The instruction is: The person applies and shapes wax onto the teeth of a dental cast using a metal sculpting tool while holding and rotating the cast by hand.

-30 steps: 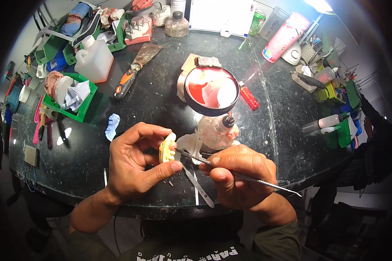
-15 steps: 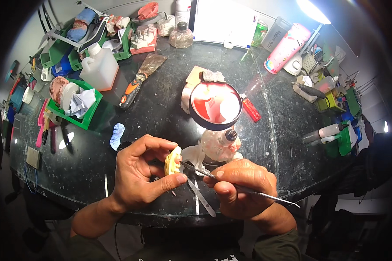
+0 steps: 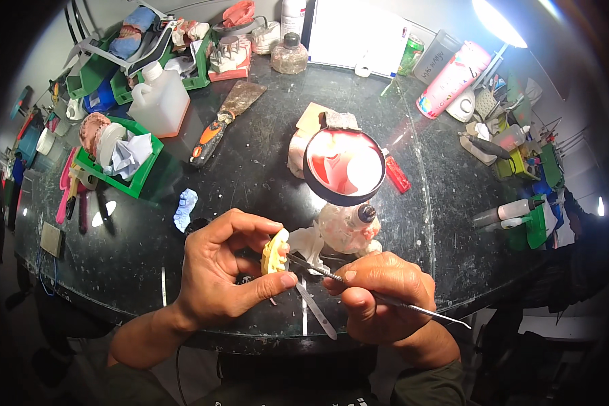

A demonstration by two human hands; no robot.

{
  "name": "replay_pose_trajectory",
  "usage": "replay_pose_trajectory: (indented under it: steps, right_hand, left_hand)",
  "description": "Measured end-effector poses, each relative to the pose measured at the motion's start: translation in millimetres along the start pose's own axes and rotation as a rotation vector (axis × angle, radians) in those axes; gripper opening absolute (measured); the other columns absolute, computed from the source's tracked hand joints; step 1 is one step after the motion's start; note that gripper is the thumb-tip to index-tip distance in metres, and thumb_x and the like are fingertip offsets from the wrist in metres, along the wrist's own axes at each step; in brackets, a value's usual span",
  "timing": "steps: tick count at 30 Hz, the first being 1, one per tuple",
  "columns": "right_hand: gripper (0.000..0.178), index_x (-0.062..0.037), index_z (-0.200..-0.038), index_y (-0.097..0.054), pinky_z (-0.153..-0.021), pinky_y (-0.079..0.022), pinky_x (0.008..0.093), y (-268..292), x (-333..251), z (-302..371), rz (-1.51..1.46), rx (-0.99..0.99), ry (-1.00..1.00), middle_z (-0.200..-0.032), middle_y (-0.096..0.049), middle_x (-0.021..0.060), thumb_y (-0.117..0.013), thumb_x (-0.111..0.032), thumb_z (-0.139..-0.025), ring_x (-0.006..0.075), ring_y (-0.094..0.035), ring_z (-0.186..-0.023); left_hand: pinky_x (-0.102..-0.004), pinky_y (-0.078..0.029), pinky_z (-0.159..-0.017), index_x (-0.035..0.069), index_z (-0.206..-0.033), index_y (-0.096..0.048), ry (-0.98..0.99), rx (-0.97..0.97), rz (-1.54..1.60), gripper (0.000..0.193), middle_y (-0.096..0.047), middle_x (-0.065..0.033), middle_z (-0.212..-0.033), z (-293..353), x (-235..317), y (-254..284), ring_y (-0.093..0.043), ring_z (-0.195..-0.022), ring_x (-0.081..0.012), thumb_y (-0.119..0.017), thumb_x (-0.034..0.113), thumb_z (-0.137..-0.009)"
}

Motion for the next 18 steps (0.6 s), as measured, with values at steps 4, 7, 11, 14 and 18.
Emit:
replay_pose_trajectory:
  steps: [4, 7, 11, 14, 18]
  right_hand:
    - [0.022, 0.0012, -0.098, -0.055, -0.057, -0.058, 0.0281, -0.8, -0.6, -0.4, -0.005, 0.008, 0.001, -0.076, -0.068, 0.0109, -0.067, -0.017, -0.096, 0.0196, -0.071, -0.065]
    - [0.023, 0.0009, -0.098, -0.055, -0.057, -0.058, 0.028, 0.0, -1.6, -1.6, 0.001, -0.008, -0.011, -0.075, -0.068, 0.0108, -0.067, -0.018, -0.096, 0.0196, -0.071, -0.066]
    - [0.023, 0.0001, -0.1, -0.054, -0.057, -0.057, 0.028, 0.3, -1.6, -1.7, 0.019, -0.024, -0.018, -0.075, -0.068, 0.0107, -0.068, -0.018, -0.095, 0.0199, -0.072, -0.066]
    - [0.023, -0.0001, -0.1, -0.054, -0.057, -0.058, 0.0283, 0.4, -1.1, -0.8, 0.021, -0.02, -0.015, -0.076, -0.068, 0.0108, -0.068, -0.018, -0.095, 0.0199, -0.072, -0.066]
    - [0.023, 0.0, -0.099, -0.054, -0.058, -0.058, 0.0288, 0.7, -1.1, -0.4, 0.007, -0.014, -0.016, -0.077, -0.068, 0.0112, -0.068, -0.018, -0.095, 0.0202, -0.072, -0.067]
  left_hand:
    - [-0.0255, -0.062, -0.075, -0.002, -0.116, -0.059, 0.005, -0.001, 0.012, 0.048, -0.064, -0.0078, -0.1, 0.7, -0.6, 0.2, -0.065, -0.092, -0.0105, -0.084, -0.002, -0.075]
    - [-0.0257, -0.062, -0.075, -0.002, -0.115, -0.06, 0.0, 0.0, 0.0, 0.047, -0.064, -0.0077, -0.1, 0.5, -0.1, 0.4, -0.065, -0.092, -0.0107, -0.084, -0.002, -0.075]
    - [-0.026, -0.062, -0.076, -0.002, -0.115, -0.059, 0.003, 0.0, -0.002, 0.047, -0.064, -0.0079, -0.1, 0.7, -0.6, 0.4, -0.065, -0.092, -0.0111, -0.084, -0.002, -0.075]
    - [-0.026, -0.062, -0.076, -0.002, -0.115, -0.059, 0.007, -0.001, 0.01, 0.047, -0.064, -0.0081, -0.1, 0.5, -1.0, 0.3, -0.065, -0.092, -0.0112, -0.084, -0.002, -0.075]
    - [-0.0259, -0.062, -0.075, -0.003, -0.116, -0.059, 0.006, -0.002, -0.006, 0.048, -0.064, -0.0084, -0.099, 0.6, -0.8, 0.4, -0.066, -0.092, -0.0114, -0.084, -0.002, -0.075]
Point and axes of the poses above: each hand's wrist, its own z-axis away from the middle knuckle, its own y-axis out of the back of the hand, x = y × z, the point moved 3 cm from there along -z, towards the middle knuckle
